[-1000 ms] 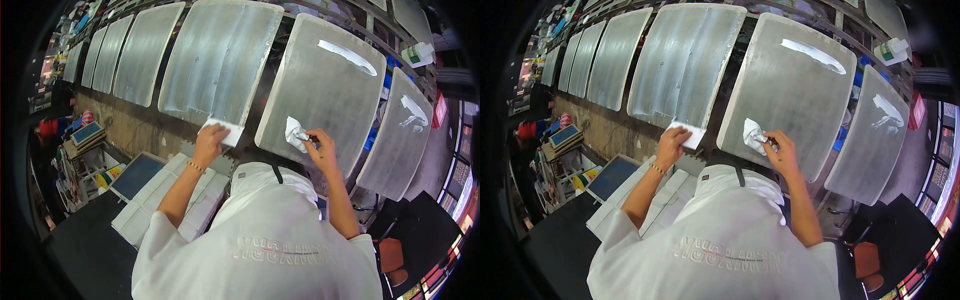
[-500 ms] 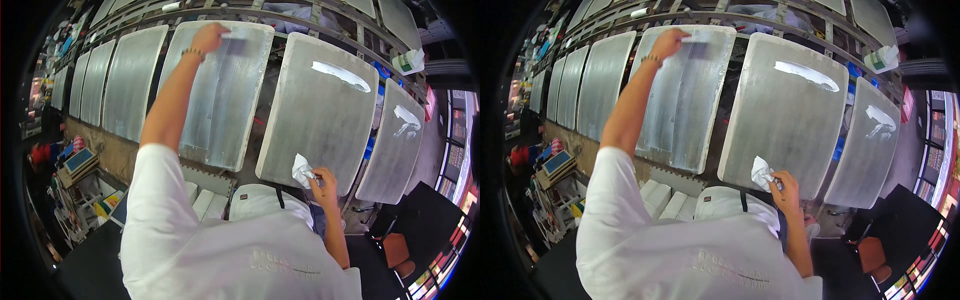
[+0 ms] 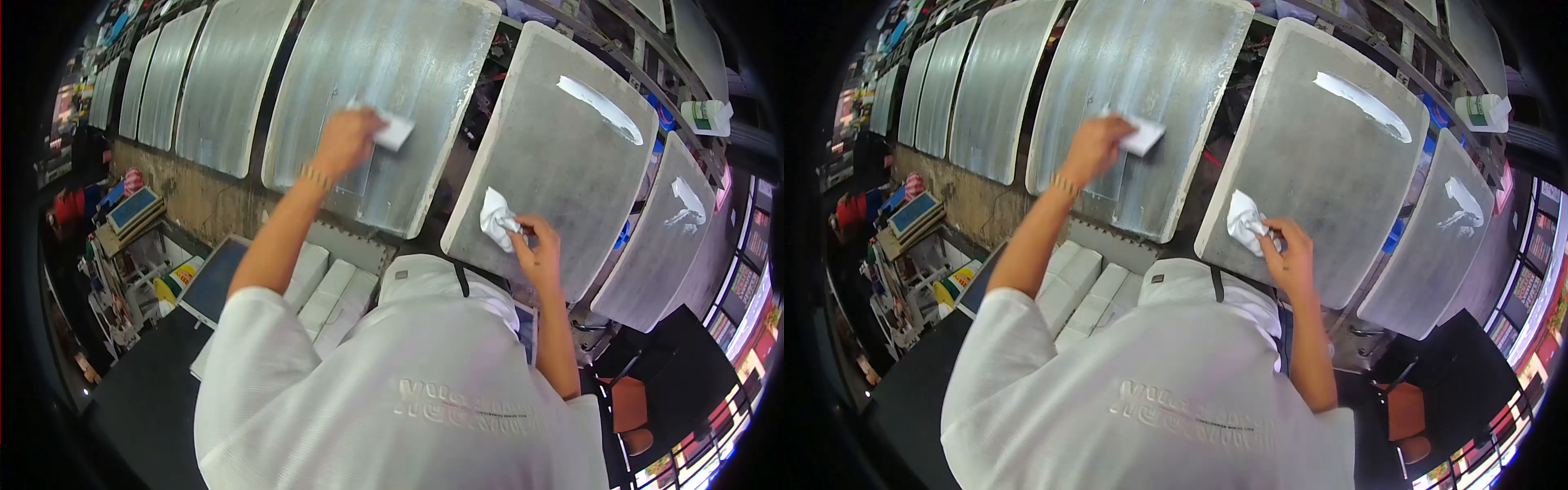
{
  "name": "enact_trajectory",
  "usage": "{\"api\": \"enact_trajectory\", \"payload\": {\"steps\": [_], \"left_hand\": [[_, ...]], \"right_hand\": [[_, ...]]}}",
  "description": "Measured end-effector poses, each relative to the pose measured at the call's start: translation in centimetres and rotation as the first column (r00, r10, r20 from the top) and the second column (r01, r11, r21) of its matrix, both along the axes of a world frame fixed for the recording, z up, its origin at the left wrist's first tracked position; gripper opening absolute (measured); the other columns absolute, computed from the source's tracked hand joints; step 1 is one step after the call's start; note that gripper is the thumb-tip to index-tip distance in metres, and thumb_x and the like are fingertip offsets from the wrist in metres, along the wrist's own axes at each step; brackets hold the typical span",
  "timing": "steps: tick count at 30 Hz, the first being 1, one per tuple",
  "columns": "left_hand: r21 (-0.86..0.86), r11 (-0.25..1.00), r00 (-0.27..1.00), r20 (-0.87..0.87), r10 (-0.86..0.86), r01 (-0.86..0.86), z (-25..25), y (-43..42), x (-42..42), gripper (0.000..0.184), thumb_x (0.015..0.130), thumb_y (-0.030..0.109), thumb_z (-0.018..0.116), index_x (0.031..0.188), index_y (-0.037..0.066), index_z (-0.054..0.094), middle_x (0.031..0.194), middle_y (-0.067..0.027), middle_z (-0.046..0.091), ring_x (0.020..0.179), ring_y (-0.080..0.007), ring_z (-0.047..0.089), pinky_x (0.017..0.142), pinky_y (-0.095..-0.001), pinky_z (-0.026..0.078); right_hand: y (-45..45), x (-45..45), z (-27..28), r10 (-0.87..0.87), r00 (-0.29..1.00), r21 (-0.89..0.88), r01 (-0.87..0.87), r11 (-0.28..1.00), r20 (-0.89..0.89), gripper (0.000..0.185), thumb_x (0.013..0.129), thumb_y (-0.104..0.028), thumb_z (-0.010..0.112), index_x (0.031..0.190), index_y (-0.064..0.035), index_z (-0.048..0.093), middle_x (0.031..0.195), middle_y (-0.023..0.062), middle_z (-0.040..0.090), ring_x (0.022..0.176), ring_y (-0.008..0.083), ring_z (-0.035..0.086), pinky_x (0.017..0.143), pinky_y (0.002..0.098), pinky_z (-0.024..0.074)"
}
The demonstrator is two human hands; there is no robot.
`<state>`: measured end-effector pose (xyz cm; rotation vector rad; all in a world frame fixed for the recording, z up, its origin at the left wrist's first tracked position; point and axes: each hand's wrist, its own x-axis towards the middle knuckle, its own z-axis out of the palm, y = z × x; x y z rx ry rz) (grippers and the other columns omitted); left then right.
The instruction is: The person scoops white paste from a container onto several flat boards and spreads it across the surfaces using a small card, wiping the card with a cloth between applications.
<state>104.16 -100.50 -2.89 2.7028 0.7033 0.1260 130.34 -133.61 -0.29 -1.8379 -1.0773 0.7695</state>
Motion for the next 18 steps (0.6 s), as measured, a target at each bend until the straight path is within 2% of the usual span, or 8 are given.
{"api": "enact_trajectory", "payload": {"steps": [4,8,10,11,12,14,15,18], "left_hand": [[-0.088,0.982,0.983,-0.094,0.158,-0.166,2.3,-12.4,-9.4,0.048,0.067,-0.005,0.062,0.11,0.011,0.076,0.118,-0.0108,0.07,0.11,-0.0323,0.065,0.101,-0.0452,0.048],[-0.101,0.981,0.984,-0.086,0.155,-0.163,4.4,-14.3,-12.7,0.042,0.071,-0.006,0.062,0.107,0.01,0.076,0.108,-0.0107,0.07,0.104,-0.0309,0.065,0.095,-0.044,0.05],[-0.121,0.978,0.984,-0.071,0.161,-0.169,5.7,-11.0,-12.1,0.049,0.067,-0.009,0.059,0.108,0.01,0.076,0.113,-0.0122,0.072,0.107,-0.0332,0.067,0.098,-0.0439,0.05],[-0.064,0.977,0.978,-0.048,0.201,-0.204,6.4,-8.5,-10.9,0.05,0.065,-0.012,0.057,0.107,0.007,0.076,0.11,-0.0137,0.073,0.106,-0.0346,0.068,0.095,-0.0433,0.052],[-0.113,0.967,0.973,-0.071,0.221,-0.228,7.2,-5.3,-9.0,0.049,0.067,-0.014,0.055,0.108,0.005,0.075,0.112,-0.0151,0.072,0.107,-0.0374,0.067,0.094,-0.0435,0.054],[-0.068,0.98,0.981,0.039,0.191,-0.188,4.8,2.4,-5.3,0.047,0.07,-0.013,0.055,0.109,0.004,0.075,0.113,-0.0166,0.072,0.106,-0.0385,0.067,0.094,-0.0442,0.054],[0.053,0.991,0.991,0.062,0.115,-0.119,3.4,6.8,-3.0,0.042,0.073,-0.01,0.055,0.109,0.003,0.074,0.113,-0.0168,0.071,0.105,-0.0369,0.068,0.093,-0.0423,0.054],[0.148,0.988,0.989,0.143,0.023,-0.045,0.6,19.0,5.8,0.039,0.079,-0.001,0.057,0.109,0.013,0.077,0.11,-0.0118,0.072,0.103,-0.0338,0.068,0.09,-0.0433,0.055]], "right_hand": [[1.9,0.8,-0.4,0.039,0.999,0.027,-0.038,0.999,-0.027,0.018,0.084,-0.001,0.074,0.101,-0.0005,0.069,0.092,0.0114,0.07,0.078,0.0222,0.066,0.072,0.0318,0.0517],[3.1,1.0,-0.4,0.097,0.995,0.052,-0.096,0.994,-0.027,0.018,0.084,-0.001,0.074,0.101,-0.0005,0.069,0.09,0.0116,0.069,0.078,0.0225,0.066,0.072,0.0323,0.0519],[2.6,0.7,-0.4,0.116,0.992,0.037,-0.114,0.993,-0.048,0.02,0.083,-0.001,0.075,0.101,-0.0004,0.069,0.09,0.0119,0.068,0.077,0.0234,0.066,0.072,0.0326,0.052],[2.4,0.5,-0.2,0.113,0.993,0.043,-0.112,0.993,-0.04,0.02,0.083,-0.001,0.075,0.101,-0.0004,0.069,0.09,0.0119,0.068,0.077,0.0234,0.066,0.072,0.0326,0.052],[2.3,0.3,-0.2,0.102,0.994,0.032,-0.101,0.994,-0.047,0.02,0.082,-0.001,0.074,0.101,-0.0001,0.069,0.09,0.0123,0.068,0.077,0.0242,0.066,0.072,0.0329,0.0521],[1.9,-0.1,0.0,0.081,0.995,0.005,-0.081,0.997,-0.053,0.02,0.082,0.0,0.074,0.101,0.0004,0.068,0.091,0.0138,0.068,0.079,0.0263,0.066,0.072,0.0337,0.0525],[1.6,-0.3,0.2,0.077,0.996,0.007,-0.076,0.997,-0.049,0.02,0.082,0.0,0.074,0.101,0.0004,0.068,0.091,0.0138,0.068,0.079,0.0263,0.066,0.072,0.0337,0.0525],[0.7,-0.7,0.5,0.005,1.0,-0.021,-0.005,1.0,-0.016,0.021,0.081,0.001,0.074,0.101,0.0005,0.069,0.09,0.0139,0.067,0.078,0.026,0.065,0.071,0.0333,0.0523]]}}
